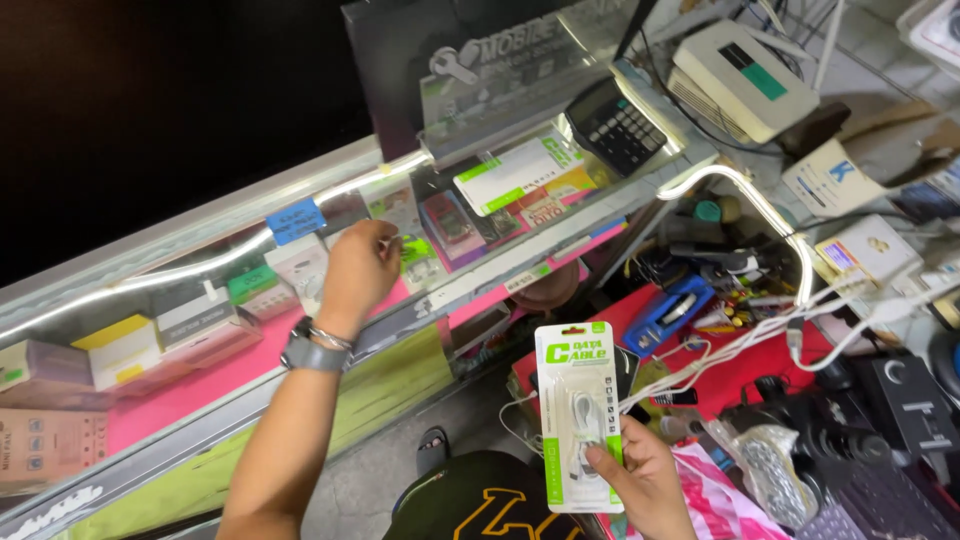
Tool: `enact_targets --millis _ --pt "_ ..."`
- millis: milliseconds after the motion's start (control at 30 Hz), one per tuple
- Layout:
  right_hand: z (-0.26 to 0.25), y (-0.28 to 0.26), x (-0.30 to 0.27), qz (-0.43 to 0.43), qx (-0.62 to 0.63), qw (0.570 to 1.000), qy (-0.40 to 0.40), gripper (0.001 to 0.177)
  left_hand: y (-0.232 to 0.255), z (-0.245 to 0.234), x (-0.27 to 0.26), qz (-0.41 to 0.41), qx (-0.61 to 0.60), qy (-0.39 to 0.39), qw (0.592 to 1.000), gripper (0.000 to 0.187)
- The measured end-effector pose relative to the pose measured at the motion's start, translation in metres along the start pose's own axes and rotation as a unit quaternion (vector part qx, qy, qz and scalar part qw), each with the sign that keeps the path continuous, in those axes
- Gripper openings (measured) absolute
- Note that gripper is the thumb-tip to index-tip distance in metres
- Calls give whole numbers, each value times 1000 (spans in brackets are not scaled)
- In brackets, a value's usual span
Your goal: Organizing and hanging data cable packages on a display rack in a mobile repair shop.
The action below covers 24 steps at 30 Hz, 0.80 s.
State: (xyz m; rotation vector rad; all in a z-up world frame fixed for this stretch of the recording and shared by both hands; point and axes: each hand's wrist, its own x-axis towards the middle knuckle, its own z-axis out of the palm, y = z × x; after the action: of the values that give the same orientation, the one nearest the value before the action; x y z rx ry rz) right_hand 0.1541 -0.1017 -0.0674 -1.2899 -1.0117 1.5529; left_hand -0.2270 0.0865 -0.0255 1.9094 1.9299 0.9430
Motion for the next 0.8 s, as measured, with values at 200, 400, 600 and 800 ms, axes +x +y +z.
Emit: enact_targets --millis 200,400,600,800 --pt "16 6 15 13 35 999 7 43 101 20 -79 50 -286 -279 915 36" --pt "31 -17 8 -35 10 999 -13 44 120 48 -100 38 -515 -303 801 31" --pt "32 -4 0 -119 19 992 -42 39 129 29 -80 85 -486 -325 807 36" --pt "-11 -28 -8 -141 97 985 -20 31 103 41 -52 237 -80 -31 968 44"
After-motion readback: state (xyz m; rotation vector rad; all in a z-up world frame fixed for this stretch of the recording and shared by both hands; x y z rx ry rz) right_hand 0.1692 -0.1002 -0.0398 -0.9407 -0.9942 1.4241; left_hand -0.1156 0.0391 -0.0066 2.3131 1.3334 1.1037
